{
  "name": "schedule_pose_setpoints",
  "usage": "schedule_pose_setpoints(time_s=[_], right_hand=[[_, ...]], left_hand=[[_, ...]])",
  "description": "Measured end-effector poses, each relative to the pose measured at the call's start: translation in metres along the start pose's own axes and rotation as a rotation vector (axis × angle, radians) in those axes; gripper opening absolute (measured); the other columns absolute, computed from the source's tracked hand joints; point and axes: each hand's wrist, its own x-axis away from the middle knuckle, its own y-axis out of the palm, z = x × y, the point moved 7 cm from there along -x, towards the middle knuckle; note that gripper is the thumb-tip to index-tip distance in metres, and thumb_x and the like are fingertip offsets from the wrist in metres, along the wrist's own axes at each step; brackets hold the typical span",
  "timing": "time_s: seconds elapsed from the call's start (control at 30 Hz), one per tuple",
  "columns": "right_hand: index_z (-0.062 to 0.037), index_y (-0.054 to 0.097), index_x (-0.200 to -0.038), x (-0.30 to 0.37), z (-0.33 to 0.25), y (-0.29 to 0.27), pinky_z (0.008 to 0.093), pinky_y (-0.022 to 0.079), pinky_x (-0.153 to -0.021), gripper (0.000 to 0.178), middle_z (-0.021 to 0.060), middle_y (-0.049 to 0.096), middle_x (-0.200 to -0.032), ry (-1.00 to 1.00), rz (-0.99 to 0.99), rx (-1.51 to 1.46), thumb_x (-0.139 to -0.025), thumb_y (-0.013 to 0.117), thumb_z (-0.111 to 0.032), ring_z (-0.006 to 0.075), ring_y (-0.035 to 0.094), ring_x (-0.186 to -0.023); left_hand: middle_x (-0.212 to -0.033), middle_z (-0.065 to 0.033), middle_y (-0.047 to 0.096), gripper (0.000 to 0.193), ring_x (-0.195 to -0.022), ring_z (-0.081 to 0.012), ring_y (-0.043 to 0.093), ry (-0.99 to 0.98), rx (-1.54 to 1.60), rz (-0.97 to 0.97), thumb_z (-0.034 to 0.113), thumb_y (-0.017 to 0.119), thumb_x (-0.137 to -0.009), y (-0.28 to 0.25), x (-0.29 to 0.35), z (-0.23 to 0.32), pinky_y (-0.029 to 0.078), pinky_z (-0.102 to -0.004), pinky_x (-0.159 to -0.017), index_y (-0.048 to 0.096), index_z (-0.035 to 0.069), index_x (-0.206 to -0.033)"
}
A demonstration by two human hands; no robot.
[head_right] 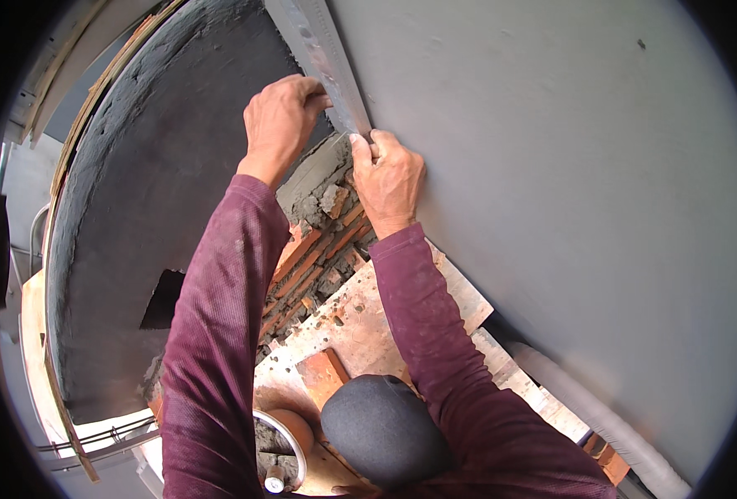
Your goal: The person builds a brick wall by applying mortar with a trowel, placing bricks along a guide line, and tapping them into place with a hammer.
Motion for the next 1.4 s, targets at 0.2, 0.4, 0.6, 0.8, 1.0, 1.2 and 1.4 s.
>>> schedule_pose_setpoints(time_s=[0.2, 0.4, 0.6, 0.8, 1.0, 1.2, 1.4], right_hand=[[0.007, 0.067, -0.085, -0.003, -0.003, -0.002, 0.0304, 0.047, -0.051, 0.02, 0.0126, 0.064, -0.061, -0.075, 0.003, 0.055, -0.088, 0.071, -0.012, 0.0138, 0.061, -0.053], [0.0067, 0.064, -0.08, -0.004, 0.004, 0.004, 0.0309, 0.046, -0.051, 0.019, 0.0132, 0.063, -0.061, -0.101, 0.036, -0.011, -0.088, 0.07, -0.01, 0.0148, 0.06, -0.052], [0.0065, 0.064, -0.083, -0.004, 0.006, 0.003, 0.0304, 0.047, -0.053, 0.018, 0.013, 0.064, -0.062, -0.122, 0.042, -0.008, -0.087, 0.071, -0.009, 0.0149, 0.064, -0.055], [0.0062, 0.065, -0.084, -0.005, 0.008, 0.003, 0.0299, 0.051, -0.056, 0.016, 0.0136, 0.067, -0.066, -0.099, 0.023, 0.025, -0.087, 0.072, -0.008, 0.0161, 0.067, -0.059], [0.0059, 0.065, -0.084, -0.004, 0.005, 0.003, 0.0291, 0.052, -0.057, 0.016, 0.0134, 0.068, -0.066, -0.12, 0.034, 0.015, -0.087, 0.071, -0.009, 0.0165, 0.069, -0.061], [0.006, 0.065, -0.084, -0.004, 0.006, 0.003, 0.03, 0.051, -0.056, 0.017, 0.0132, 0.067, -0.065, -0.084, 0.03, 0.016, -0.087, 0.071, -0.009, 0.0167, 0.068, -0.06], [0.0056, 0.065, -0.083, -0.003, -0.001, -0.002, 0.0307, 0.05, -0.056, 0.016, 0.0142, 0.067, -0.065, -0.1, 0.027, 0.086, -0.087, 0.07, -0.009, 0.0195, 0.068, -0.058]], left_hand=[[-0.087, -0.0148, 0.074, 0.037, -0.082, -0.0173, 0.071, -0.462, 0.653, 0.246, -0.001, 0.068, -0.085, 0.011, 0.012, -0.007, 0.055, -0.0317, -0.076, 0.045, -0.003, -0.115], [-0.107, -0.0233, 0.068, 0.052, -0.089, -0.0214, 0.068, -0.552, 1.255, 0.579, -0.002, 0.068, -0.087, 0.048, 0.03, -0.019, 0.059, -0.0317, -0.076, 0.032, -0.004, -0.124], [-0.097, -0.0107, 0.072, 0.02, -0.081, -0.0126, 0.067, -0.509, 1.227, 0.613, -0.002, 0.065, -0.09, 0.04, 0.023, -0.007, 0.058, -0.0268, -0.069, 0.06, -0.006, -0.109], [-0.093, -0.0081, 0.071, 0.013, -0.072, -0.0106, 0.066, -0.392, 0.927, 0.53, -0.006, 0.063, -0.088, 0.036, 0.023, -0.02, 0.056, -0.0257, -0.064, 0.072, -0.002, -0.098], [-0.088, -0.0081, 0.07, 0.018, -0.069, -0.0156, 0.068, 0.034, 0.385, 0.557, -0.007, 0.061, -0.086, 0.005, 0.022, -0.001, 0.055, -0.0295, -0.067, 0.074, 0.003, -0.092], [-0.093, -0.0072, 0.073, 0.015, -0.08, -0.0143, 0.069, -0.099, 0.608, 0.367, -0.009, 0.06, -0.085, -0.003, 0.014, 0.007, 0.055, -0.0294, -0.074, 0.073, -0.001, -0.085], [-0.13, -0.0243, 0.051, 0.073, -0.118, -0.0253, 0.058, -0.2, 1.368, 0.117, -0.01, 0.061, -0.08, 0.025, 0.03, 0.011, 0.05, -0.0347, -0.102, 0.022, 0.002, -0.141]])
